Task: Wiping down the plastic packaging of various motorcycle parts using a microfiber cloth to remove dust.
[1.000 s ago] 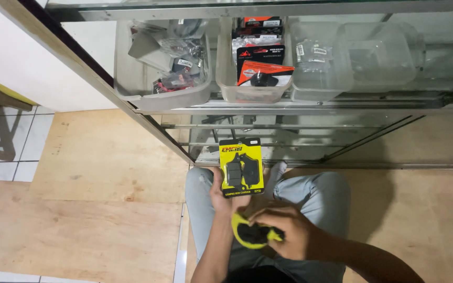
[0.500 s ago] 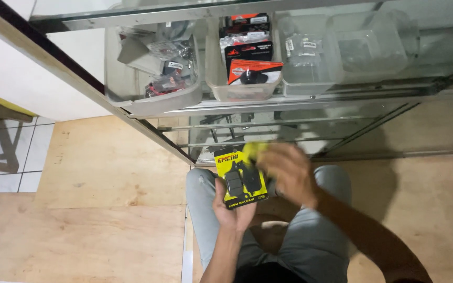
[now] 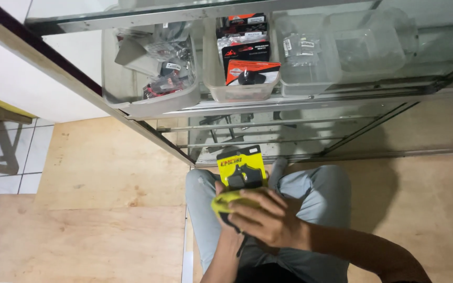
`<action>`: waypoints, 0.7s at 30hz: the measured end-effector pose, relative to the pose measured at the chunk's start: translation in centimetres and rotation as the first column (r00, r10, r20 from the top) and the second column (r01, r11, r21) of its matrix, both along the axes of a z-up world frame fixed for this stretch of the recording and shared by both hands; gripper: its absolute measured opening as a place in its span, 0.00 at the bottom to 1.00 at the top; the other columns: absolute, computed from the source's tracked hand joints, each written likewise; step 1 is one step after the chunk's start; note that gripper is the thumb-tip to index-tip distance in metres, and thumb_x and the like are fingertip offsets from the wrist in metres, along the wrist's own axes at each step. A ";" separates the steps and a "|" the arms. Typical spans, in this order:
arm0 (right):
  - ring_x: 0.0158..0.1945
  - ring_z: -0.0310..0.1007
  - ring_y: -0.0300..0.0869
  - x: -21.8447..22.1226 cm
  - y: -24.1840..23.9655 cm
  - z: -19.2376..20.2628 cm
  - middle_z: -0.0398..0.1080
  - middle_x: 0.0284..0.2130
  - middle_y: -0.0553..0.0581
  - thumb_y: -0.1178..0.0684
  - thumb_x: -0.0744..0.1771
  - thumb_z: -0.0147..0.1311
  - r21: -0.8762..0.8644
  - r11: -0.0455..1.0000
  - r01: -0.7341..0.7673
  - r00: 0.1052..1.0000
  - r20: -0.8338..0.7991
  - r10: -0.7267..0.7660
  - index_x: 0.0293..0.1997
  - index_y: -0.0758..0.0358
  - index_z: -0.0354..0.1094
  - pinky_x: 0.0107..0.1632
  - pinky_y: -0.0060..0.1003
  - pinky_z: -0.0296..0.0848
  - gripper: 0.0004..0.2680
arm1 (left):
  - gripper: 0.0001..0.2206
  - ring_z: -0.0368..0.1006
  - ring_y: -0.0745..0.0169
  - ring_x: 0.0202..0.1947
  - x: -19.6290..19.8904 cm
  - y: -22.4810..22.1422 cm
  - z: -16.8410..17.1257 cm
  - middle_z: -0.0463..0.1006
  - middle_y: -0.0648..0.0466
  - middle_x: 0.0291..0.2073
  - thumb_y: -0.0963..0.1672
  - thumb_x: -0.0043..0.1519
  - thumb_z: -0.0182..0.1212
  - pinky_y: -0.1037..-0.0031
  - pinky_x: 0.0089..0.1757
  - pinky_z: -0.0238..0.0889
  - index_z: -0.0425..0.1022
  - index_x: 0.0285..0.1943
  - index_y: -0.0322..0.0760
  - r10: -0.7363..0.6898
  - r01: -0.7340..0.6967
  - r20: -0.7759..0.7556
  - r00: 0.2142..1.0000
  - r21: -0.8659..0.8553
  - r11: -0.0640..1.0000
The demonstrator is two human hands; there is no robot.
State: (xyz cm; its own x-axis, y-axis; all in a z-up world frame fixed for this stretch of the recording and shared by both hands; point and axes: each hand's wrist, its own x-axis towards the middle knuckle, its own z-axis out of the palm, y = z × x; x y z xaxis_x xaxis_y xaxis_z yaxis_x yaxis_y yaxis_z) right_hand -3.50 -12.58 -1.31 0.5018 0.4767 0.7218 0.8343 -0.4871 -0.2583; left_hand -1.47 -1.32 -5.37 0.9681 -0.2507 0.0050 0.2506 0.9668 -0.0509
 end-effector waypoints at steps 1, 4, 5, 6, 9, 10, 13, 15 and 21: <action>0.56 0.72 0.43 0.5 -0.6 0.3 0.79 0.46 0.47 0.55 0.65 0.64 -0.019 0.999 0.051 0.998 0.028 -0.051 0.43 0.50 0.78 0.56 0.43 0.71 0.06 | 0.23 0.74 0.57 0.54 -0.4 0.0 0.0 0.79 0.50 0.54 0.54 0.69 0.51 0.63 0.57 0.64 0.73 0.63 0.35 0.003 -0.003 -0.009 1.000 0.008 1.000; 0.56 0.71 0.42 3.2 -2.8 1.2 0.78 0.48 0.45 0.53 0.65 0.63 -0.079 0.977 0.200 0.976 0.102 -0.192 0.44 0.49 0.78 0.50 0.40 0.69 0.06 | 0.24 0.75 0.57 0.54 -1.4 0.0 0.2 0.79 0.50 0.54 0.54 0.69 0.52 0.61 0.57 0.64 0.72 0.63 0.35 0.005 -0.004 -0.023 1.000 0.022 1.000; 0.59 0.71 0.41 4.4 -3.7 1.6 0.76 0.52 0.43 0.54 0.65 0.63 -0.110 0.948 0.299 0.947 0.155 -0.280 0.46 0.48 0.77 0.52 0.40 0.64 0.08 | 0.24 0.75 0.57 0.54 -1.4 0.0 0.3 0.79 0.50 0.54 0.54 0.68 0.52 0.60 0.58 0.64 0.72 0.64 0.35 0.002 -0.001 -0.022 1.000 0.031 1.000; 0.59 0.71 0.41 6.2 -5.3 1.1 0.76 0.52 0.43 0.54 0.65 0.63 -0.110 0.948 0.300 0.946 0.160 -0.281 0.46 0.48 0.77 0.52 0.40 0.64 0.08 | 0.24 0.75 0.57 0.54 -1.5 0.1 0.6 0.79 0.50 0.54 0.54 0.68 0.52 0.60 0.58 0.64 0.72 0.64 0.35 0.001 -0.001 -0.018 1.000 0.030 1.000; 0.41 0.68 0.43 9.6 -8.4 1.4 0.76 0.51 0.46 0.69 0.57 0.56 -0.114 0.859 0.500 0.866 0.098 -0.491 0.50 0.54 0.78 0.47 0.43 0.65 0.20 | 0.25 0.70 0.54 0.61 -1.9 0.2 1.0 0.76 0.50 0.59 0.55 0.69 0.49 0.57 0.64 0.55 0.70 0.67 0.36 -0.012 0.009 0.070 0.997 0.050 0.999; 0.43 0.70 0.46 9.5 -8.4 2.7 0.76 0.50 0.52 0.70 0.56 0.54 -0.047 0.869 0.492 0.870 0.024 -0.492 0.49 0.62 0.77 0.49 0.42 0.67 0.19 | 0.27 0.69 0.51 0.63 -1.9 0.2 0.9 0.75 0.49 0.61 0.56 0.69 0.48 0.55 0.65 0.55 0.68 0.69 0.36 -0.022 0.018 0.086 0.996 0.045 0.999; 0.47 0.71 0.47 8.9 -7.9 1.3 0.76 0.51 0.56 0.68 0.59 0.55 0.092 0.912 0.400 0.915 0.016 -0.403 0.50 0.64 0.75 0.52 0.42 0.70 0.16 | 0.28 0.69 0.49 0.63 -1.2 0.0 0.2 0.74 0.48 0.61 0.56 0.69 0.47 0.53 0.65 0.53 0.67 0.69 0.35 -0.002 -0.001 0.056 0.998 0.052 0.999; 0.48 0.72 0.45 6.6 -6.0 2.0 0.76 0.52 0.54 0.65 0.64 0.58 0.165 0.935 0.315 0.940 0.080 -0.331 0.52 0.58 0.74 0.51 0.42 0.71 0.13 | 0.27 0.69 0.51 0.62 -0.8 -0.2 -0.4 0.75 0.48 0.60 0.56 0.69 0.47 0.53 0.66 0.52 0.67 0.68 0.34 0.016 -0.017 0.007 1.000 0.074 0.997; 0.58 0.68 0.48 1.6 -0.8 1.6 0.78 0.48 0.49 0.56 0.64 0.63 -0.117 0.991 -0.066 0.998 -0.006 0.066 0.43 0.56 0.78 0.57 0.51 0.70 0.06 | 0.27 0.71 0.54 0.59 -0.7 -0.3 -1.3 0.76 0.48 0.58 0.56 0.70 0.46 0.56 0.63 0.56 0.68 0.67 0.34 -0.014 0.013 0.004 1.000 0.077 0.997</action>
